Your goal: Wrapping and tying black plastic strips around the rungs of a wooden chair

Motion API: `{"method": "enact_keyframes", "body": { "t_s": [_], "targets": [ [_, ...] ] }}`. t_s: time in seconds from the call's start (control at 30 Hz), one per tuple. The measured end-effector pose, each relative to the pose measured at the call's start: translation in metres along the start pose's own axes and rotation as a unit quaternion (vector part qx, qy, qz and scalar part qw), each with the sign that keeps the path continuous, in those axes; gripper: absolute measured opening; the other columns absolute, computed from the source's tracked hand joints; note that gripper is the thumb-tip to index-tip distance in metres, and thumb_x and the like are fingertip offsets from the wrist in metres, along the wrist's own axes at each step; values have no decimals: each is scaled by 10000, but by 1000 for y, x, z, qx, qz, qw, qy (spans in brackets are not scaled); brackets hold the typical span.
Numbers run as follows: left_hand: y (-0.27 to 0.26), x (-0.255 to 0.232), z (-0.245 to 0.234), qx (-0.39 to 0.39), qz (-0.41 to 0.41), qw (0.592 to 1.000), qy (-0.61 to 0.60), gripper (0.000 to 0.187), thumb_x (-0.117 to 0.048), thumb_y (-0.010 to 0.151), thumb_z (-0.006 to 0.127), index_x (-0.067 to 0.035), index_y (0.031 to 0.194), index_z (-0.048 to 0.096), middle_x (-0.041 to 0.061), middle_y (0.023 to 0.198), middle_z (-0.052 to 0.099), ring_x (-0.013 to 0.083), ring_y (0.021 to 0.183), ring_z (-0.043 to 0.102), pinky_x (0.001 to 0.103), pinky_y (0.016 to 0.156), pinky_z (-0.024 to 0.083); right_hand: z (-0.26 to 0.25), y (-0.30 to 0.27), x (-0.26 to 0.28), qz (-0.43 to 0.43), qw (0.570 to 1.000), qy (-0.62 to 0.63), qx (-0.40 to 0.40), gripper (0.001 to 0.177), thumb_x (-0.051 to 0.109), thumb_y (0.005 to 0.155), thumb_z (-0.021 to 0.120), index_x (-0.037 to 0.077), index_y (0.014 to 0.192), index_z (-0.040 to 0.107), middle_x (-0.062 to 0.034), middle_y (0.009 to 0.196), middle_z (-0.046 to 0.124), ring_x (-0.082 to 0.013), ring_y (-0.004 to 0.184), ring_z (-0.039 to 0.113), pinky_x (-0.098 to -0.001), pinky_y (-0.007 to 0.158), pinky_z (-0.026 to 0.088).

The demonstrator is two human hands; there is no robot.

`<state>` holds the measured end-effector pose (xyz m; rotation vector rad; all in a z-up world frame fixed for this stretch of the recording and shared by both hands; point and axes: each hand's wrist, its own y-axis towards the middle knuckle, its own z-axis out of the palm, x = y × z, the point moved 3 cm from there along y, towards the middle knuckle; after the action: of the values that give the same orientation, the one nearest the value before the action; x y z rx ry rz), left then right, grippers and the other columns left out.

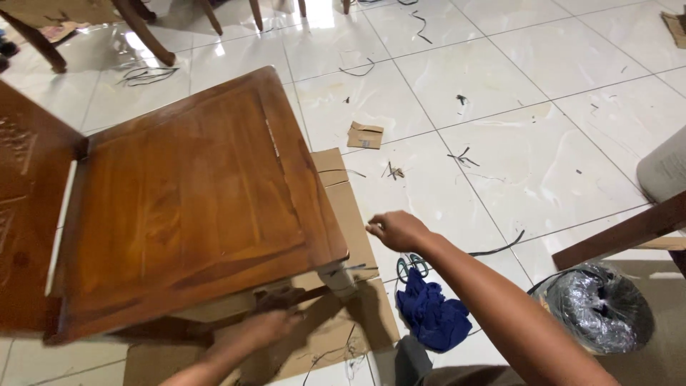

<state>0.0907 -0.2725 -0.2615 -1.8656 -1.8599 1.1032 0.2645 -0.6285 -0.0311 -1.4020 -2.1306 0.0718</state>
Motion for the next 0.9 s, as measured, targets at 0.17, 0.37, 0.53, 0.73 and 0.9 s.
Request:
{"method": "enact_keyframes", "body": {
  "t_s": [0.17,0.37,0.53,0.73,0.9],
  "targets": [
    [119,46,57,-34,19,999,3,485,-560,994,493,-150,1086,733,41,867,728,223,729,639,409,701,506,46,55,-66,13,998,-67,17,409,417,1007,532,183,1301,693,-154,1275,697,-387,1191,666,-498,974,557],
    [205,54,65,-65,42,997,-1,449,-530,977,510,-147,1065,727,47,866,723,237,732,635,417,700,502,79,119,-100,52,998,-35,9,412,349,1037,529,134,1373,636,-149,1382,591,-368,1271,613,-472,977,559],
    [232,42,47,-82,46,995,-15,420,-504,962,524,-144,1047,722,52,865,719,248,734,633,423,699,498,113,198,-135,64,998,9,-26,475,353,1027,538,95,1423,578,-177,1517,480,-430,1325,563,-519,1010,559],
    [233,33,-13,-125,44,991,-29,384,-473,945,540,-141,1026,715,58,864,714,262,736,629,431,697,495,116,268,-147,95,992,76,-39,619,351,1033,521,-14,1524,428,-227,1643,283,-503,1390,470,-590,1114,485],
    [216,60,-65,-173,38,984,-33,355,-447,930,554,-138,1009,710,64,864,710,273,738,627,437,696,491,110,326,-143,113,989,85,-41,542,345,1044,455,143,1547,446,-129,1698,181,-518,1396,439,-593,1133,460]
  ]
}}
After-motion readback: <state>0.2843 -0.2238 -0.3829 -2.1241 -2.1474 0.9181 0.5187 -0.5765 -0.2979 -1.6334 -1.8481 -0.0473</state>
